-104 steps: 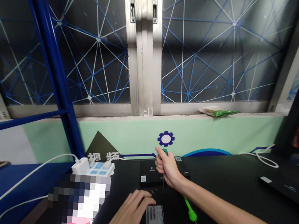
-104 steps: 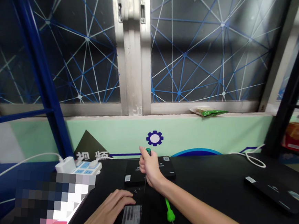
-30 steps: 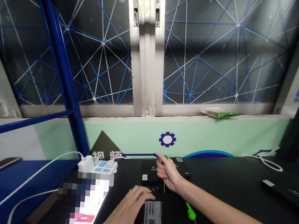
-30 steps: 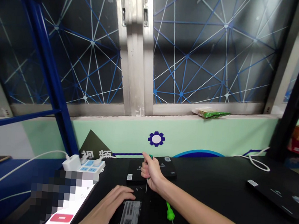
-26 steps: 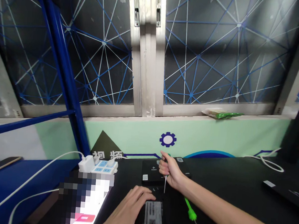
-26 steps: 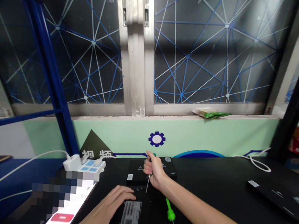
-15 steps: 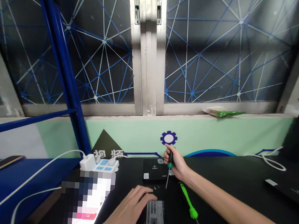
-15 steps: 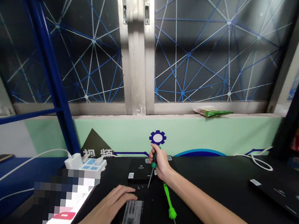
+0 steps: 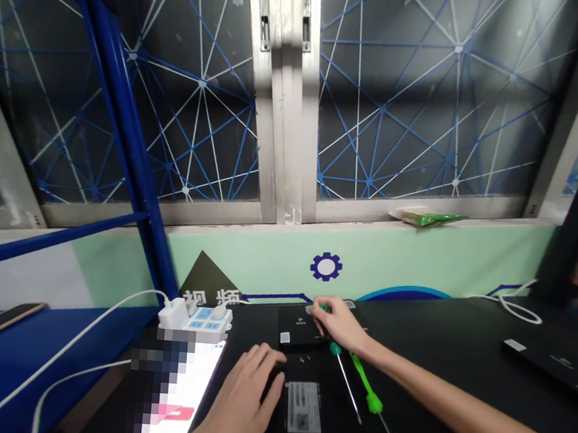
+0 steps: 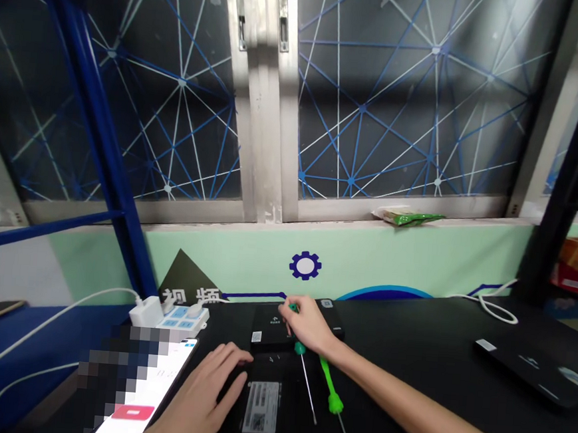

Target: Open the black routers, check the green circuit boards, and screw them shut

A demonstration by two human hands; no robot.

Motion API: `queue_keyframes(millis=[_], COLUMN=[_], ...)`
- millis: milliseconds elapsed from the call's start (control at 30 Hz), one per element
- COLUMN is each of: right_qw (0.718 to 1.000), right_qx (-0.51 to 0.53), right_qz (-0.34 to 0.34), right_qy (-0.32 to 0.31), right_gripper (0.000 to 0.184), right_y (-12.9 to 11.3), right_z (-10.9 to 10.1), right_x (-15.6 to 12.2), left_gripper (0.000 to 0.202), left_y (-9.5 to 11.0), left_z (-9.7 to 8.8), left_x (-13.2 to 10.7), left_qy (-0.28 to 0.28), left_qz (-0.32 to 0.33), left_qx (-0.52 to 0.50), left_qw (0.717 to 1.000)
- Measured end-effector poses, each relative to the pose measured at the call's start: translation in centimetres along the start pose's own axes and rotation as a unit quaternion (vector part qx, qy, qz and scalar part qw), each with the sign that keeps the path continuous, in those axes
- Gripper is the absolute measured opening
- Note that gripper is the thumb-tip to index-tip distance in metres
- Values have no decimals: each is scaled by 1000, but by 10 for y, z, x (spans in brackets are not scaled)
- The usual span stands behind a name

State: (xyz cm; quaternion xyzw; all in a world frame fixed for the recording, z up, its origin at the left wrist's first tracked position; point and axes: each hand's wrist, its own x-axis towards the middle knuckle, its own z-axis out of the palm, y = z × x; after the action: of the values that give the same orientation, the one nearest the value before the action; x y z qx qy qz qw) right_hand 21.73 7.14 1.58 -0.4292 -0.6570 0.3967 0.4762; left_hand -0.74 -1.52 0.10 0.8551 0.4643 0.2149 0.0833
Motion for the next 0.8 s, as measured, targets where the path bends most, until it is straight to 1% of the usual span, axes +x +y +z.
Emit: queue_keyframes(millis=[33, 100, 167, 267, 433, 500, 600, 800], right_qw=[1000, 998, 988, 956, 898, 880, 863, 843], right_qx=[-22, -61, -146, -278, -424, -455, -480, -501], right_qz=[-9, -27, -59, -91, -110, -127, -146, -177], right_qy=[-5, -8, -9, -26, -34, -43, -61, -84], right_gripper=[36, 37, 40, 40, 37, 37, 37, 36], right_y=[0, 0, 1, 3, 8, 9, 12, 19], right_z=[2, 4, 5, 5, 4, 4, 3, 0], right_x=[-6, -18, -27, -35, -38, -38, -38, -38], left_gripper=[23, 23, 24, 28, 29, 29, 30, 33], left_y=[-1, -3, -3, -2, -5, -7, -8, -7], left_z=[0, 0, 0, -1, 0, 0, -1, -3], left_x=[0, 1, 2, 3, 3, 3, 2, 2], left_qy=[3, -8, -30, -52, -70, -76, -90, -94], left_qz=[-17, -52, -75, -81, -77, -78, -86, -90], left_qx=[12, 48, 95, 150, 154, 155, 169, 162], left_qw=[1000, 997, 992, 984, 983, 982, 978, 978])
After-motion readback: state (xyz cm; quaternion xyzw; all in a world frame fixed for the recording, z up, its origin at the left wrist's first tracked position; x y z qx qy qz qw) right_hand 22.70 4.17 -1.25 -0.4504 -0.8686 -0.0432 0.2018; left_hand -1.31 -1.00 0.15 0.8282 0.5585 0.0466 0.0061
